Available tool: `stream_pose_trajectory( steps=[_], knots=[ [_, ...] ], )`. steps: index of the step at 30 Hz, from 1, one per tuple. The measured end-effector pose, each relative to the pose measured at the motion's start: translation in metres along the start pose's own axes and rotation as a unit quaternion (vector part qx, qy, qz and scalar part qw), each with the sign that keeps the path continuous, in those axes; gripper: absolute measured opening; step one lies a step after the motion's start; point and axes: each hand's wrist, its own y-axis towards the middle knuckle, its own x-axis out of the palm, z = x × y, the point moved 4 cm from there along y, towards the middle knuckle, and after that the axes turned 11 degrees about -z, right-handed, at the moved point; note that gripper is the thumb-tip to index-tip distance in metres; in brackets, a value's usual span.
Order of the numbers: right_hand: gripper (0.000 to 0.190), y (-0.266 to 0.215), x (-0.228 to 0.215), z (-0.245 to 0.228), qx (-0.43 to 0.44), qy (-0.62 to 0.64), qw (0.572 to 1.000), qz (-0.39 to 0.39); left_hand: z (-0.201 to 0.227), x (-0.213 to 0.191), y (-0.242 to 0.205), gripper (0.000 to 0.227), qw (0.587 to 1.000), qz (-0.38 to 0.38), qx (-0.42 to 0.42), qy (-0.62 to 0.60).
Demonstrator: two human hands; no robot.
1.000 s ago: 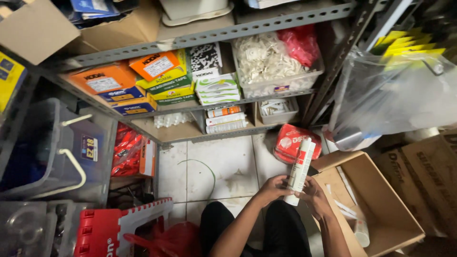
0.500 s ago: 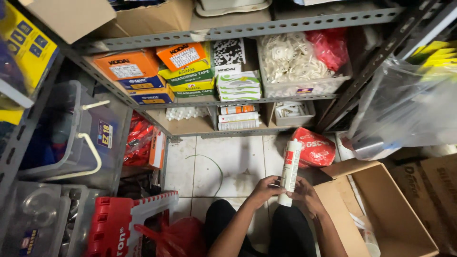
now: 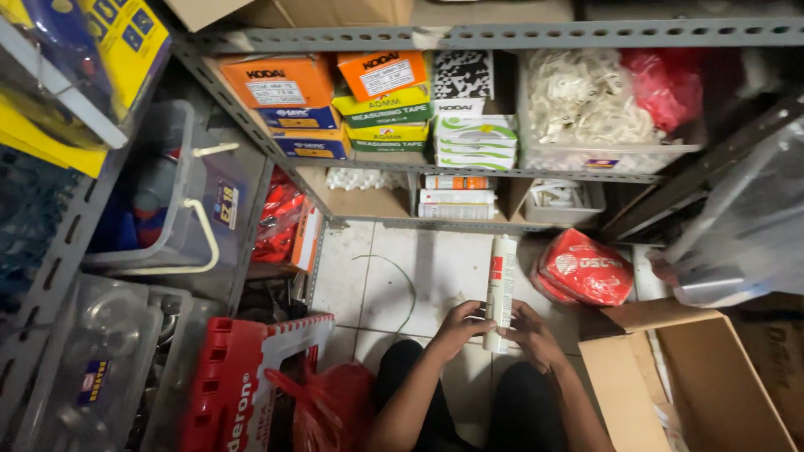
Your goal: Unpacking tubes of silicone sealant from a box and organizing various hardware items on shelves.
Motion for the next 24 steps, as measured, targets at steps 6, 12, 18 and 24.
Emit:
stream_pose_trajectory(
  steps=[6,12,18,24],
  knots=[
    [0.069,0.045,0.033,0.006,0.017,-0.048,0.998,0.037,-0.013,-0.051,-0.008,0.050,0.992,0.101,-0.010,-0.081],
    [0.066,0.100,0.077,0.003,0.023,-0.055,0.998,-0.008,0.000,-0.101,-0.020,0.052,0.981,0.174,0.000,-0.087],
    [0.066,0.160,0.109,0.015,0.038,-0.087,0.994,-0.049,0.005,-0.154,-0.030,0.051,0.970,0.227,0.022,-0.086],
    [0.069,0.220,0.137,0.028,0.035,-0.074,0.994,-0.067,0.015,-0.189,-0.038,0.054,0.943,0.289,0.057,-0.157]
  ],
)
